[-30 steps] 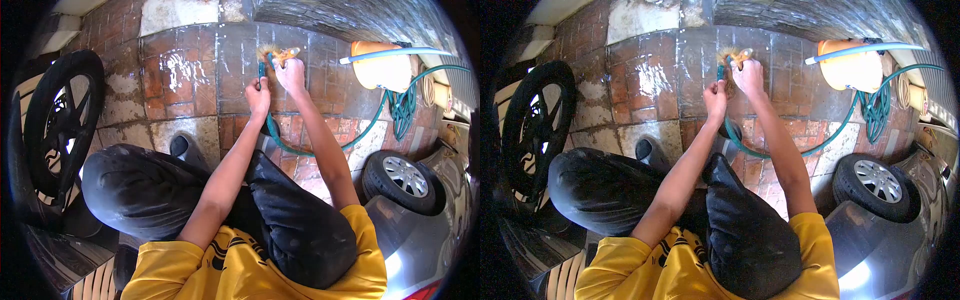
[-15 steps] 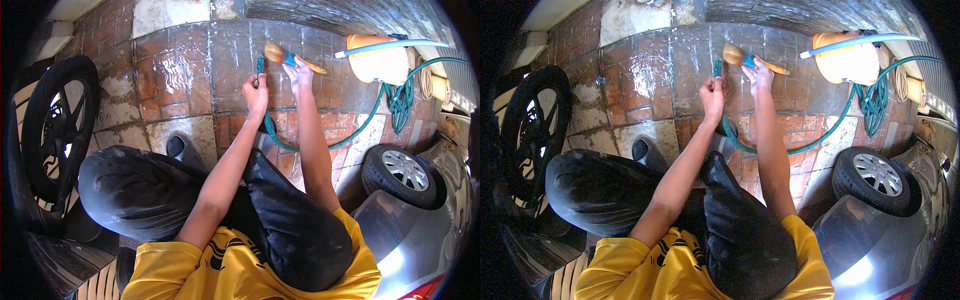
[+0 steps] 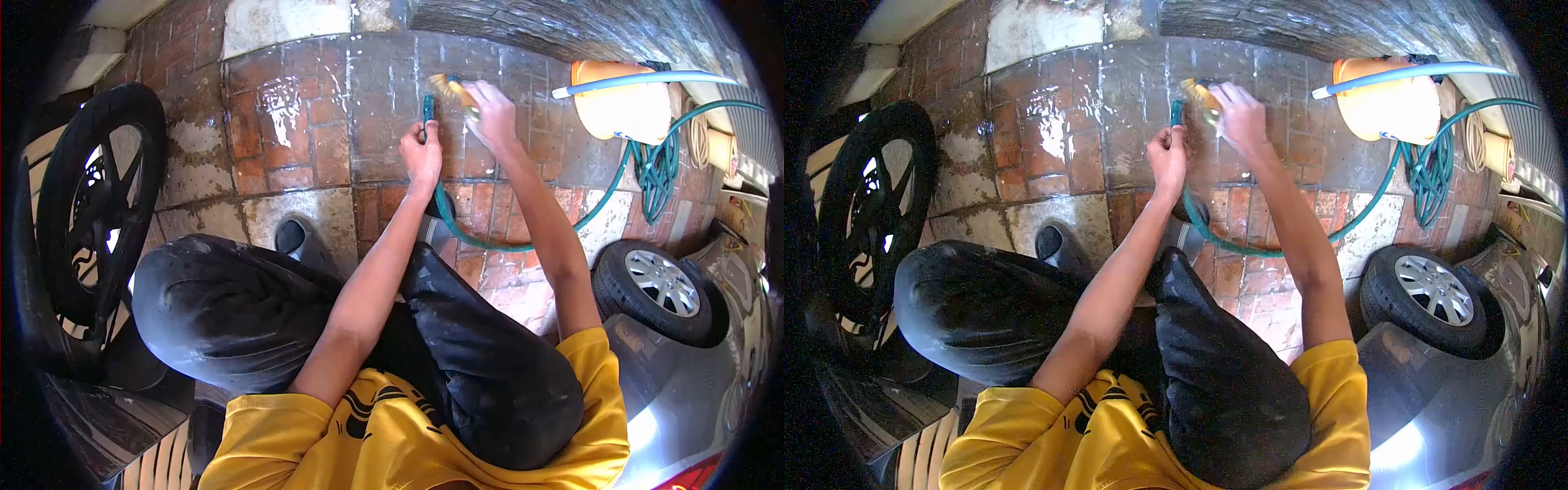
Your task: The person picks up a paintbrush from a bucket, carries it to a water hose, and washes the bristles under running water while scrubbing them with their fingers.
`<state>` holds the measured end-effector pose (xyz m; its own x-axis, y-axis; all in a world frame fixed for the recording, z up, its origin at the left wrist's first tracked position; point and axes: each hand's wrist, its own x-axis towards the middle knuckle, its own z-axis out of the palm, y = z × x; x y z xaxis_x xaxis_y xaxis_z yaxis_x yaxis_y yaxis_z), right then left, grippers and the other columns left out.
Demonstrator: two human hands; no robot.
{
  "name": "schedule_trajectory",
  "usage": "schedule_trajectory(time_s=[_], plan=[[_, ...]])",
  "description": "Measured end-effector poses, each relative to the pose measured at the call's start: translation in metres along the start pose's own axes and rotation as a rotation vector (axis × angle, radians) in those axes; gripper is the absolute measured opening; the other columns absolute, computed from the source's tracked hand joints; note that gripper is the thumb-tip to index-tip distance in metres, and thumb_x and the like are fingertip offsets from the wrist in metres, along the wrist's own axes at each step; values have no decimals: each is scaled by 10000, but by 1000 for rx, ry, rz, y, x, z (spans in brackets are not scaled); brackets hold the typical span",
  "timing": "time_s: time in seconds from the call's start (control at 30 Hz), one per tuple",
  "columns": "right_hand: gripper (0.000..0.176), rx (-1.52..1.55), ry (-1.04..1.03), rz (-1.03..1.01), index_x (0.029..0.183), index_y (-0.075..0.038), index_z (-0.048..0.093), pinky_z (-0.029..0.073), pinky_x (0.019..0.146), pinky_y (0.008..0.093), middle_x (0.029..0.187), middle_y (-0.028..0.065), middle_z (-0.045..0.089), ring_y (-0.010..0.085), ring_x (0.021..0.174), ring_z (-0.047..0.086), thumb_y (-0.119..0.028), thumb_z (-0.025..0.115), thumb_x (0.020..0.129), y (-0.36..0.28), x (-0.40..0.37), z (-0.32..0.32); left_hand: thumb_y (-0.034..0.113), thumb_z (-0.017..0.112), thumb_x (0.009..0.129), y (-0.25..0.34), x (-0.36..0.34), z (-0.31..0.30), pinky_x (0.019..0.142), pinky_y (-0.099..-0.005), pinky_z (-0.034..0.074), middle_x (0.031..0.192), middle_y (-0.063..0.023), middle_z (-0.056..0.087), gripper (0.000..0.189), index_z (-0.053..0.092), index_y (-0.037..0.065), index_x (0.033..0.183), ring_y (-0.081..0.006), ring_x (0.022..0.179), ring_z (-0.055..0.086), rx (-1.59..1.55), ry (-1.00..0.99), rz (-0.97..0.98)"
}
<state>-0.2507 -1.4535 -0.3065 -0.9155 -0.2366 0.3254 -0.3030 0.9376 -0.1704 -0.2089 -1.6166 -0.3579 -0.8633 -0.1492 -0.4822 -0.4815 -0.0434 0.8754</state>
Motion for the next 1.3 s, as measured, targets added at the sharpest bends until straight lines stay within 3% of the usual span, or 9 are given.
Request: schedule_trajectory(time_s=[0.23,0.37,0.43,0.57,0.7,0.77,1.03,1.17,1.3], plan=[[595,-2,94,24,1323,-160,665,572,857,380,1086,96,668,279,1025,664,-24,717,746,-15,-18,14,238,648,960,10,-10,-4,497,-328,388,545,-6,530,319,641,-3,751,-88,499,475,-95,4,-67],[360,265,102,327,1207,-95,723,561,832,412,1034,155,704,342,926,692,-118,729,848,-35,-18,31,235,645,961,4,-7,-7,492,-327,385,545,-1,525,311,651,-6,765,-86,490,466,-105,20,-99],[289,304,63,512,1128,-61,732,551,843,451,1090,174,715,387,898,691,-124,725,846,-34,-11,28,225,594,1009,2,-6,-8,452,-268,327,576,46,504,255,712,20,914,-52,480,436,-5,-7,-45],[228,339,-101,797,978,-6,751,531,765,488,886,227,722,411,876,690,-212,737,883,-27,8,25,228,595,1007,11,-8,-4,452,-271,327,575,44,505,259,712,17,915,-53,477,435,-39,-31,-55],[281,761,80,925,916,61,741,546,611,420,787,187,743,296,658,722,-215,773,878,-18,-8,61,233,593,1013,7,-4,0,454,-273,327,583,41,507,264,713,17,920,-55,485,439,-52,-43,-43],[267,960,168,1056,946,119,726,606,575,319,812,126,741,173,710,727,-138,779,893,-36,-11,63,235,593,1015,5,-5,0,454,-274,327,587,40,509,265,715,18,926,-56,487,440,-16,-35,-17],[219,1428,527,1236,1113,89,670,660,661,346,979,113,703,179,806,709,-60,684,953,-28,-12,24,232,585,1027,24,-22,-14,451,-262,328,569,53,466,259,718,23,952,-52,482,437,-122,-31,-34],[208,1345,502,1182,1062,76,693,655,648,346,929,111,705,177,740,698,-92,714,941,-30,-17,50,231,587,1024,28,-24,-6,458,-267,322,566,41,486,269,719,12,944,-55,478,432,-110,-42,30],[181,641,142,1038,1004,53,726,607,642,377,795,104,715,207,749,712,-111,708,933,-43,-13,47,232,588,1022,21,-15,-3,457,-269,319,571,35,497,272,718,11,930,-52,483,433,-27,-10,62]])
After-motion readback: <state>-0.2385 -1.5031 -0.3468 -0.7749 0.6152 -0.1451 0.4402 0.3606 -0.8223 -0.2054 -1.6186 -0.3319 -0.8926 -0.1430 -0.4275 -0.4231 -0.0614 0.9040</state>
